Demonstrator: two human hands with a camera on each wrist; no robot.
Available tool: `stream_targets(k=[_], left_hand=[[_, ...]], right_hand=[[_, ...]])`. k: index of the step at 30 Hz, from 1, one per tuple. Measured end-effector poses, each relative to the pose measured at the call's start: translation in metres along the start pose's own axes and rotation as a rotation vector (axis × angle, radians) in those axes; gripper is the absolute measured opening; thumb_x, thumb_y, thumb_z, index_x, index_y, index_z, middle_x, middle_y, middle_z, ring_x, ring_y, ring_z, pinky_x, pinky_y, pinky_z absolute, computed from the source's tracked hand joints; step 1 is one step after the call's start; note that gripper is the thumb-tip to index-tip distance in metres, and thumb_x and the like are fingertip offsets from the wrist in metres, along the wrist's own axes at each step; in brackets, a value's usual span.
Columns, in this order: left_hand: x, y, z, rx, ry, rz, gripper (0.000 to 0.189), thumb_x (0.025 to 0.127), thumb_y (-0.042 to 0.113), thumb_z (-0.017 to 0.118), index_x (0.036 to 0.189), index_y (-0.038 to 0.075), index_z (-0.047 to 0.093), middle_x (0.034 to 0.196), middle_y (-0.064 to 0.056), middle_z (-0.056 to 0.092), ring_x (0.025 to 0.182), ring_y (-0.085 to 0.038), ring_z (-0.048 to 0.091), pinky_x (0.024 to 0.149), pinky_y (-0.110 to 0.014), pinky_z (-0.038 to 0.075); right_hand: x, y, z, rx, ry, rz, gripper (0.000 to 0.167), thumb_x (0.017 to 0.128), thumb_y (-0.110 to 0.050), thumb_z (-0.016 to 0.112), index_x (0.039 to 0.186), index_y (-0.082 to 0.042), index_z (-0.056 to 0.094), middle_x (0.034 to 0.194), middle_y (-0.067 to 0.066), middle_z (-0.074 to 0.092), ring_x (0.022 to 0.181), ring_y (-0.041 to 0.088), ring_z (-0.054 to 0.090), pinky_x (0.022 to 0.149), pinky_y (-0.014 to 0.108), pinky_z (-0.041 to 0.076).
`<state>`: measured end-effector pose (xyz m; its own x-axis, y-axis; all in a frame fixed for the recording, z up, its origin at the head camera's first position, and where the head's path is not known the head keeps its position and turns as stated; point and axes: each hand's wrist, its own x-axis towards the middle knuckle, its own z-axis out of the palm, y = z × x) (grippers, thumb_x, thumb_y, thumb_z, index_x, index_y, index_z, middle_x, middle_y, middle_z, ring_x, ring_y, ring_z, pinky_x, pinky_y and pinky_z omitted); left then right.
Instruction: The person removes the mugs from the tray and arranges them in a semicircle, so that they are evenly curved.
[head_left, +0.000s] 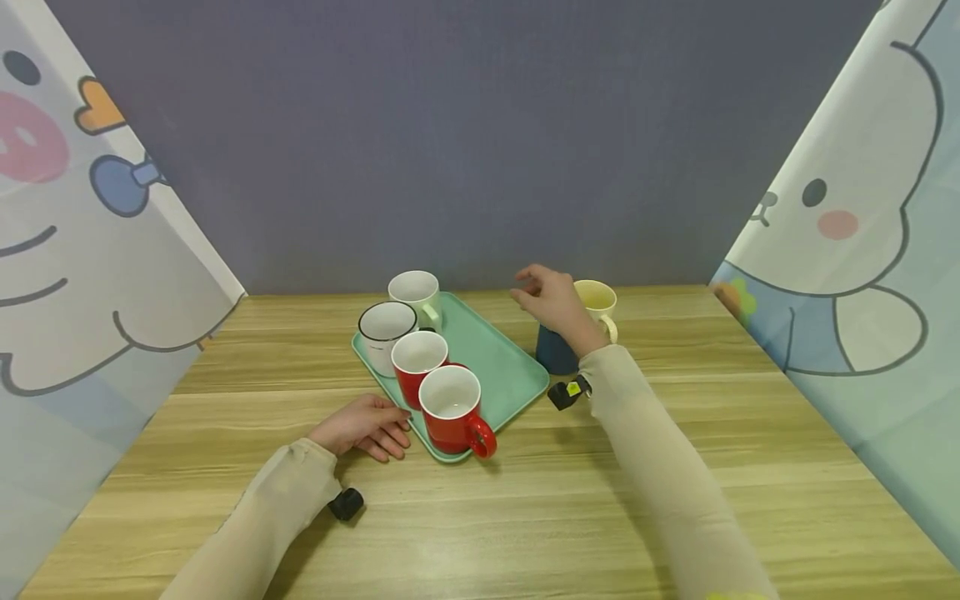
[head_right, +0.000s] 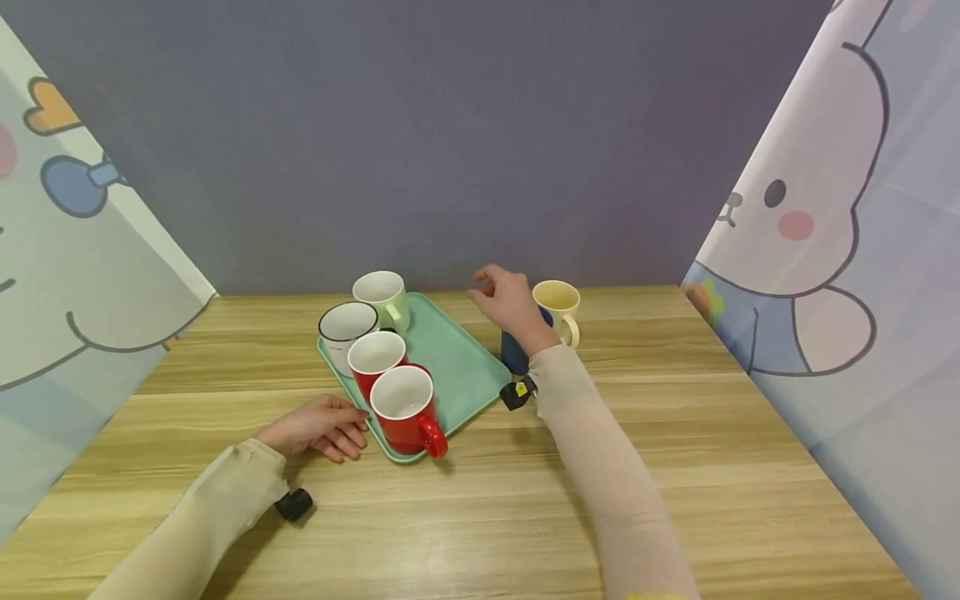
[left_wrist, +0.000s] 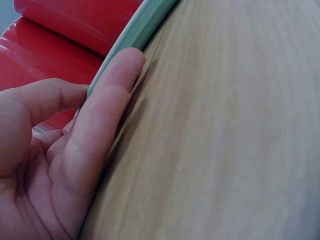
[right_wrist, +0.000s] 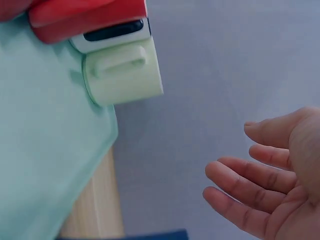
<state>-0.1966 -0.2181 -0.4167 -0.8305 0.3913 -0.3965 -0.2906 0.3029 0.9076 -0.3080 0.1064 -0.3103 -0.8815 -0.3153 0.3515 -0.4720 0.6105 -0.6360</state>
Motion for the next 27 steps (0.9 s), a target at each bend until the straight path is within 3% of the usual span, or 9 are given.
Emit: stream_targets(k=[8, 19, 27], left_hand=[[0.001, -0.001, 0.000, 0.000, -0.004, 0.001, 0.027, 0.101, 0.018, 0.050, 0.096, -0.006, 0.061, 0.077, -0.008, 0.071, 0.064, -0.014, 0.071, 0.057, -0.028, 0.059], [0.001, -0.001, 0.000, -0.001, -0.012, 0.001, 0.025, 0.101, 0.016, 0.050, 0.096, -0.006, 0.061, 0.077, -0.008, 0.071, 0.065, -0.014, 0.071, 0.057, -0.028, 0.059], [-0.001, 0.001, 0.001, -0.009, -0.022, 0.007, 0.026, 0.101, 0.017, 0.051, 0.096, -0.006, 0.061, 0.077, -0.008, 0.071, 0.065, -0.014, 0.071, 0.057, -0.028, 0.059]], right_hand=[[0.015, -0.002, 0.030, 0.054, -0.054, 0.047, 0.036, 0.095, -0.019, 0.067, 0.125, 0.000, 0.062, 0.099, 0.015, 0.074, 0.082, 0.026, 0.072, 0.075, 0.039, 0.057], [0.026, -0.012, 0.069, 0.079, -0.080, -0.013, 0.040, 0.093, -0.028, 0.071, 0.120, 0.000, 0.064, 0.093, 0.012, 0.073, 0.081, 0.023, 0.070, 0.074, 0.035, 0.056], [0.033, -0.019, 0.094, 0.114, -0.137, -0.016, 0.034, 0.094, -0.023, 0.071, 0.117, 0.001, 0.065, 0.094, 0.013, 0.073, 0.077, 0.020, 0.071, 0.068, 0.028, 0.054]])
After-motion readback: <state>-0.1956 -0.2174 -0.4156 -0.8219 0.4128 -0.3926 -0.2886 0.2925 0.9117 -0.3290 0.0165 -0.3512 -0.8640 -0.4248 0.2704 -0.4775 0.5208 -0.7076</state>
